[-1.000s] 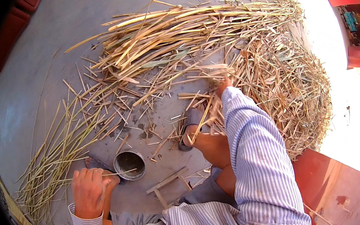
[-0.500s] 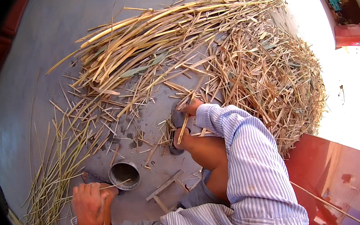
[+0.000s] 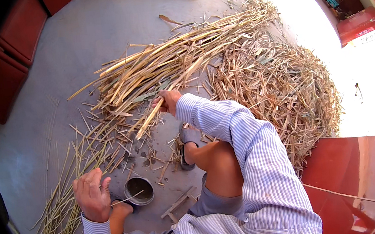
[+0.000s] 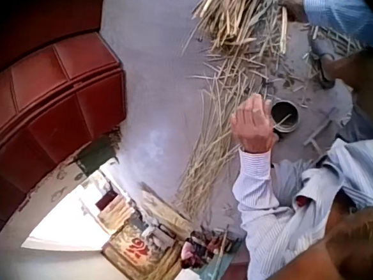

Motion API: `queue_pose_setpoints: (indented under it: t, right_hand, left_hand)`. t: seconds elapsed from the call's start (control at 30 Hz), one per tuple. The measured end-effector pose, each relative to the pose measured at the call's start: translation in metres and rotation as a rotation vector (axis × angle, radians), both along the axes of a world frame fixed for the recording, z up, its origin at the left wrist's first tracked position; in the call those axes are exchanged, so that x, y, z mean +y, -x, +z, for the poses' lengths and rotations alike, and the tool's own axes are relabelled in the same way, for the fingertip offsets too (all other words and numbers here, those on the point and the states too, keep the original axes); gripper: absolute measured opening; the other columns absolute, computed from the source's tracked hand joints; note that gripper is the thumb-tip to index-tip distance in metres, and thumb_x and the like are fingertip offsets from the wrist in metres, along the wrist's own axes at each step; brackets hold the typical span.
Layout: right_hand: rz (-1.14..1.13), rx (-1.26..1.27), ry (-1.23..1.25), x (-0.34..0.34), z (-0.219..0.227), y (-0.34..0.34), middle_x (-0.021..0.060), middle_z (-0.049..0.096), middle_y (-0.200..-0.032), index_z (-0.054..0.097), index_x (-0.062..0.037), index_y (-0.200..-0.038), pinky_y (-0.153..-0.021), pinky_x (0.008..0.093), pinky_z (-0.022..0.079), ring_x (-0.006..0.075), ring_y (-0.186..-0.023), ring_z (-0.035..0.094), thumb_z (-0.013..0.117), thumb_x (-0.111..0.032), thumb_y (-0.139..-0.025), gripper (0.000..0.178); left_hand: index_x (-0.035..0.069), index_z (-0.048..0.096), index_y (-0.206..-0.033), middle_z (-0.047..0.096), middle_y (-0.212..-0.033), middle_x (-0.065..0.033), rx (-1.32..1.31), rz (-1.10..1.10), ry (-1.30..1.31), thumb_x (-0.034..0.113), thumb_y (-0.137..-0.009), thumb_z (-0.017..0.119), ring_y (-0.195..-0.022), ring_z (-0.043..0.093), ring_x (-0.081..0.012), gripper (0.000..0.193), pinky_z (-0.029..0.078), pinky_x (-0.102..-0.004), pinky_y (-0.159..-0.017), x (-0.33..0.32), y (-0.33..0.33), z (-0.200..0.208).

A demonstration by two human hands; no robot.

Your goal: The person sits on the floor and repeatedly strips dried straw stalks by hand, separating thin fibers from the main stalks. The separated fibers are placed into a small metal container while the remaining stalks are set aside.

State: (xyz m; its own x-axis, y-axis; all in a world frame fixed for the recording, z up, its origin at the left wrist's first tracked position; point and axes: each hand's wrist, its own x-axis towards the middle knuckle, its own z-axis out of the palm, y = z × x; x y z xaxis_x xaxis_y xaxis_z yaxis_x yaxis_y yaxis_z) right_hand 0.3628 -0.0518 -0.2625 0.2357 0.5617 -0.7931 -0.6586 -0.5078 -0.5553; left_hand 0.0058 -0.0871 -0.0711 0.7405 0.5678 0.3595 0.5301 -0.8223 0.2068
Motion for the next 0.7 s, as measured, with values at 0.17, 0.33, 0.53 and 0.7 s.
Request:
queue_pose_setpoints:
  t: [0.17,0.33,0.53,0.7]
  right_hand:
    - [0.335,0.194,-0.456,-0.006,0.127,0.12,0.0132,0.067,-0.1,0.056,-0.0007,-0.107,-0.075,0.0299,0.059,0.0209,-0.089,0.069,0.052,-0.026,-0.1,0.026]
    - [0.346,0.287,-0.767,-0.03,0.187,0.202,0.0068,0.065,-0.092,0.055,-0.0045,-0.106,-0.073,0.0263,0.055,0.013,-0.079,0.064,0.06,-0.021,-0.097,0.02]
    - [0.275,0.295,-0.652,-0.013,0.188,0.183,0.0063,0.07,-0.092,0.063,-0.0045,-0.098,-0.068,0.0217,0.055,0.0113,-0.079,0.065,0.058,-0.019,-0.097,0.015]
    - [0.29,0.146,-0.63,0.007,0.162,0.158,0.004,0.07,-0.094,0.063,-0.0066,-0.098,-0.067,0.0204,0.053,0.0095,-0.08,0.064,0.059,-0.022,-0.098,0.016]
  left_hand:
    - [0.006,0.062,-0.111,0.067,-0.113,-0.0072,-0.06,-0.039,-0.332,0.016,-0.083,0.075,-0.094,0.064,-0.0208,0.032,0.04,-0.0355,-0.081,-0.044,-0.037,0.072]
    - [0.007,0.064,-0.097,0.066,-0.088,-0.0054,0.061,0.269,-0.328,0.015,-0.075,0.076,-0.079,0.062,-0.0227,0.027,0.042,-0.0372,-0.073,-0.011,-0.027,0.087]
    - [0.009,0.061,-0.075,0.059,-0.065,-0.0066,0.038,0.345,-0.223,0.015,-0.076,0.074,-0.064,0.058,-0.0263,0.014,0.039,-0.0396,-0.065,0.012,0.042,0.095]
    - [0.006,0.064,-0.085,0.065,-0.074,-0.0072,0.083,0.462,-0.278,0.021,-0.077,0.074,-0.073,0.06,-0.0247,0.02,0.039,-0.0412,-0.07,0.018,0.058,0.095]
